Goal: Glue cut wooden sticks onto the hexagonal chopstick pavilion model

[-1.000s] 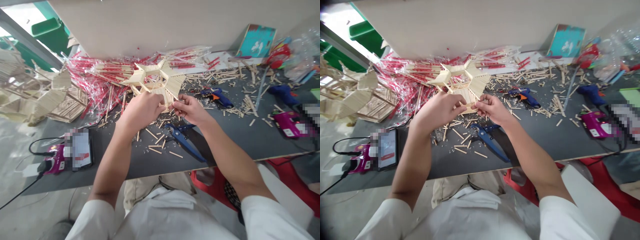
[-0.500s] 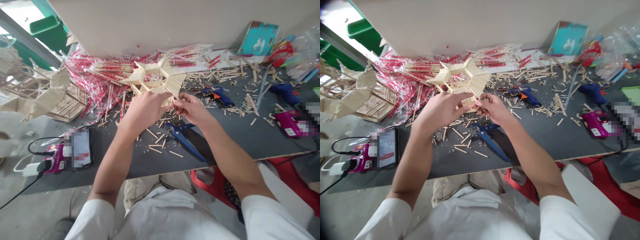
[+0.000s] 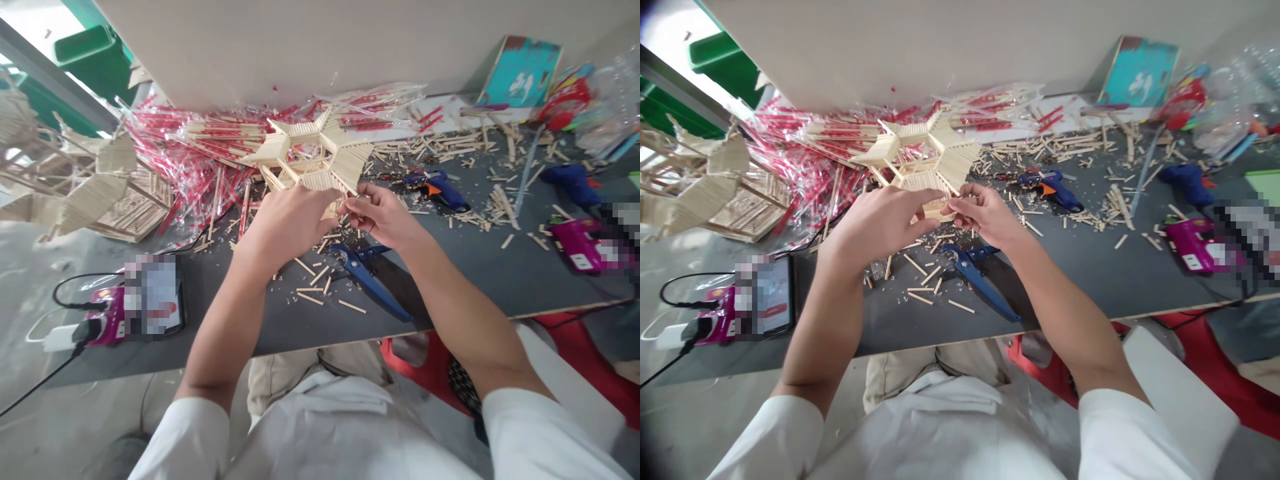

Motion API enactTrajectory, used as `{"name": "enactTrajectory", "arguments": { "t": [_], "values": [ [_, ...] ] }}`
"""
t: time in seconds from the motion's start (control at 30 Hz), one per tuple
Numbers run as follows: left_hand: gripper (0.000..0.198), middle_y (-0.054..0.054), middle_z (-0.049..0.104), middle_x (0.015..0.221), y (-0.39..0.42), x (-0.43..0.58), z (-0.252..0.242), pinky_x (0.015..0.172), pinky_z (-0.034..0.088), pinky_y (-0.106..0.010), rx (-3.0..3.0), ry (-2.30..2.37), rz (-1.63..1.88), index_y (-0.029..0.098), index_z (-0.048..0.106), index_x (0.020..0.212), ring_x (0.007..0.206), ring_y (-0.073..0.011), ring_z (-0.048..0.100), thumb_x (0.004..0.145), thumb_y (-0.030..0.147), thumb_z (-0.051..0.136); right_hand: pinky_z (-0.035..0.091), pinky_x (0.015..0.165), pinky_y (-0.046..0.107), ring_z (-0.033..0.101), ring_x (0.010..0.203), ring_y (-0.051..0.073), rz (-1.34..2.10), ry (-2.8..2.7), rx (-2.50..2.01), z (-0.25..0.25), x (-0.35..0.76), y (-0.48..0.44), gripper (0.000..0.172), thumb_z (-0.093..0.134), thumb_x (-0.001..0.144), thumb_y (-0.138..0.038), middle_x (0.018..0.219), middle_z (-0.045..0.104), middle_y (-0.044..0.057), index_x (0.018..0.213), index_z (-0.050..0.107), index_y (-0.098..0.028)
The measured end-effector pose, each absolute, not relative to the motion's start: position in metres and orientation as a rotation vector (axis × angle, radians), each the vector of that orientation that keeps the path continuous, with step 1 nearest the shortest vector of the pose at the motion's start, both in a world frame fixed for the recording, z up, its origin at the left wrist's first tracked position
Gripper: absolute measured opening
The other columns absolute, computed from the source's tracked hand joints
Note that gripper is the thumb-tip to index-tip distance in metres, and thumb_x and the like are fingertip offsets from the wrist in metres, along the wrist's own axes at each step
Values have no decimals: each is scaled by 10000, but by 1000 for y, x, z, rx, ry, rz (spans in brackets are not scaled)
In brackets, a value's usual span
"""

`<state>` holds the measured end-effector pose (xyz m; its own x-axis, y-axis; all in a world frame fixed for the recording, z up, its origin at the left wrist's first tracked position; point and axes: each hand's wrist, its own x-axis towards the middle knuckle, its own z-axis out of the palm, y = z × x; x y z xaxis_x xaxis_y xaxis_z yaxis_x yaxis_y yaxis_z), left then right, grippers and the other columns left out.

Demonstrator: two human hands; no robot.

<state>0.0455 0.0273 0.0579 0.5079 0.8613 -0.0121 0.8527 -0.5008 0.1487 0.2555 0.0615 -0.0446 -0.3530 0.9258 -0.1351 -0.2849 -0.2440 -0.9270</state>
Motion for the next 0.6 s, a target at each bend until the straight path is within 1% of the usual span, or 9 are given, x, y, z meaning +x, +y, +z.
{"name": "enactTrajectory", "arguments": {
  "t": [0.1, 0.27, 0.47, 0.6],
  "values": [
    [476, -108, 786, 1162, 28, 45, 57, 870, 561, -406, 2606, 1487, 102, 297, 612, 1492, 1049, -307, 763, 1031, 415, 600, 416, 519, 204, 630, 592, 78, 1738, -1089, -925, -46, 256, 62, 571, 994, 678, -439, 840, 792, 6, 975, 559, -219],
    [490, -106, 780, 1191, 27, 45, 57, 877, 560, -402, 2603, 1486, 93, 299, 597, 1505, 1069, -308, 758, 1032, 425, 601, 433, 532, 210, 627, 600, 76, 1736, -1096, -938, -48, 258, 63, 587, 1002, 664, -457, 846, 787, -5, 975, 562, -223],
    [491, -100, 783, 1184, 26, 46, 58, 895, 561, -418, 2610, 1505, 62, 308, 600, 1505, 1074, -318, 756, 1027, 417, 612, 447, 545, 208, 622, 607, 75, 1748, -1119, -912, -47, 261, 64, 562, 990, 691, -463, 827, 771, -9, 981, 576, -217],
    [491, -94, 785, 1187, 25, 46, 58, 889, 563, -419, 2620, 1516, 48, 306, 598, 1501, 1080, -323, 754, 1021, 408, 622, 457, 566, 211, 614, 627, 70, 1759, -1144, -909, -46, 261, 63, 518, 966, 730, -463, 877, 773, -3, 983, 587, -217]
  ]
}}
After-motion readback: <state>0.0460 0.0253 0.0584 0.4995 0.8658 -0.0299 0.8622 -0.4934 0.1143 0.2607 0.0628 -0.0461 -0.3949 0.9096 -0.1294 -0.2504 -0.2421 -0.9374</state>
